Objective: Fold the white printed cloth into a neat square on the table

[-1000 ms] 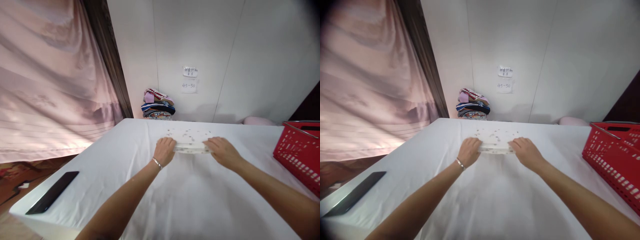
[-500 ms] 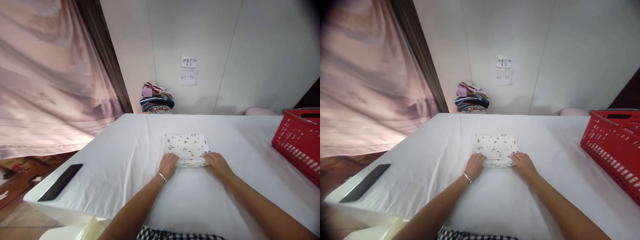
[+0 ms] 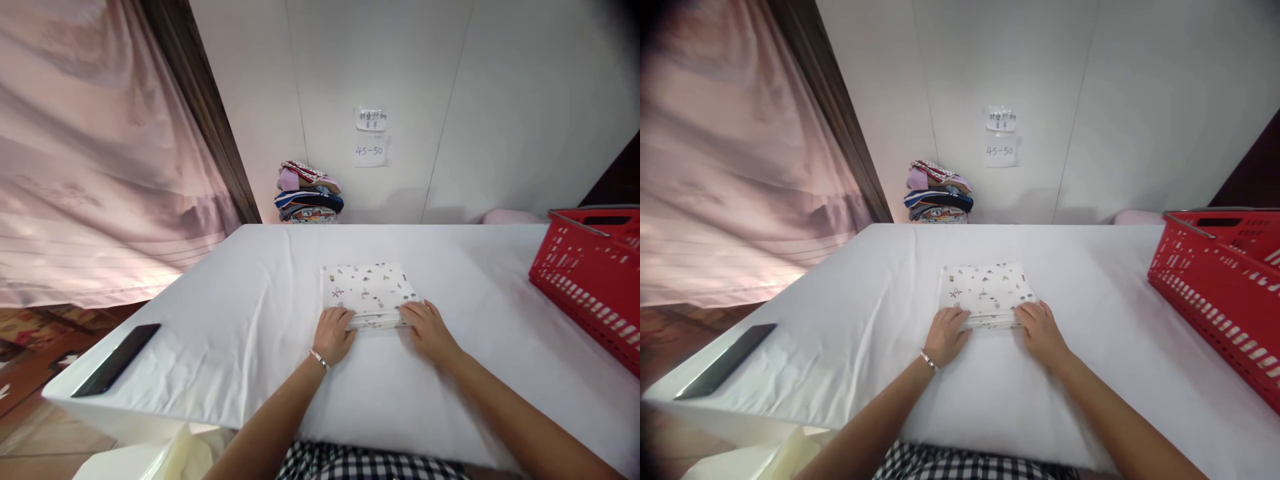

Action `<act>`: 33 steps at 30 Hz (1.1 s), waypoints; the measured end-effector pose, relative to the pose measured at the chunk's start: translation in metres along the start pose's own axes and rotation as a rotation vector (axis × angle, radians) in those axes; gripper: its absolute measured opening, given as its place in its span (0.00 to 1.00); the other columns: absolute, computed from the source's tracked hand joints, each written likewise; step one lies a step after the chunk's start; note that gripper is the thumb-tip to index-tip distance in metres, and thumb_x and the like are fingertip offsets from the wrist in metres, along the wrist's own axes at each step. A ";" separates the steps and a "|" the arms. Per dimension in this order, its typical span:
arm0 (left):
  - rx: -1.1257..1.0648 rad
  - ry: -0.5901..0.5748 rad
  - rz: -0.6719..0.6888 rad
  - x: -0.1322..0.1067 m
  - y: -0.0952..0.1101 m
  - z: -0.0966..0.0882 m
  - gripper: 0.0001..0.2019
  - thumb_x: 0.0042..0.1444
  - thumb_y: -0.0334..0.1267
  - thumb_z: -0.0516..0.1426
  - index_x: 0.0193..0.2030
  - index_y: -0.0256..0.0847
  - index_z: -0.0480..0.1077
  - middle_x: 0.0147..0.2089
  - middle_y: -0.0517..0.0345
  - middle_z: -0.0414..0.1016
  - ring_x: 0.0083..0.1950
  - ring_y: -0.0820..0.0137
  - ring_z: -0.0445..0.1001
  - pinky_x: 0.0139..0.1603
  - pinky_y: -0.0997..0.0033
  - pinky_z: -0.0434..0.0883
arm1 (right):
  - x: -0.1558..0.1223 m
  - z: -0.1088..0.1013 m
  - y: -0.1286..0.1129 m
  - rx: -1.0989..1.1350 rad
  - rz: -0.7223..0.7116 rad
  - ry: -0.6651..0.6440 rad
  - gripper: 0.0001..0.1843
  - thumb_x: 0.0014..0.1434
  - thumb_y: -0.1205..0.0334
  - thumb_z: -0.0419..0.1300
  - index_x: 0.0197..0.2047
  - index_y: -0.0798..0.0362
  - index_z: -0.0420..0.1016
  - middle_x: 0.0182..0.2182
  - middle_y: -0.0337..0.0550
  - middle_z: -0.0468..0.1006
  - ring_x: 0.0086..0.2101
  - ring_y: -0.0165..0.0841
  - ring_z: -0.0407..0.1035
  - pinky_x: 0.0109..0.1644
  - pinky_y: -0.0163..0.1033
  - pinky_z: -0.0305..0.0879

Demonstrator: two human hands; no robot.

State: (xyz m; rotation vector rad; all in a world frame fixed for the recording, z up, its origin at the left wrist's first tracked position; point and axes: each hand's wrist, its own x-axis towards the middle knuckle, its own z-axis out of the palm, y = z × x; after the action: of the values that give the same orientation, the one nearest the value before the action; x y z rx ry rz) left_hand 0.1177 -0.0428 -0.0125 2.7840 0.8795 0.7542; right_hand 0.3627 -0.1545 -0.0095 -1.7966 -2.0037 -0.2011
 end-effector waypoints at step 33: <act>-0.352 0.195 -0.817 -0.030 -0.029 -0.022 0.16 0.54 0.50 0.50 0.29 0.42 0.71 0.31 0.61 0.73 0.32 0.73 0.70 0.35 0.73 0.65 | 0.012 0.028 -0.018 0.251 0.008 0.077 0.17 0.62 0.59 0.46 0.43 0.50 0.75 0.43 0.47 0.73 0.44 0.40 0.65 0.50 0.49 0.61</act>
State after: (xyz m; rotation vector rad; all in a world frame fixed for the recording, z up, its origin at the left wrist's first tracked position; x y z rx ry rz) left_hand 0.0715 -0.0368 -0.0138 1.8155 1.5744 0.8980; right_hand 0.3384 -0.1348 -0.0263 -1.6150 -1.8756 -0.0141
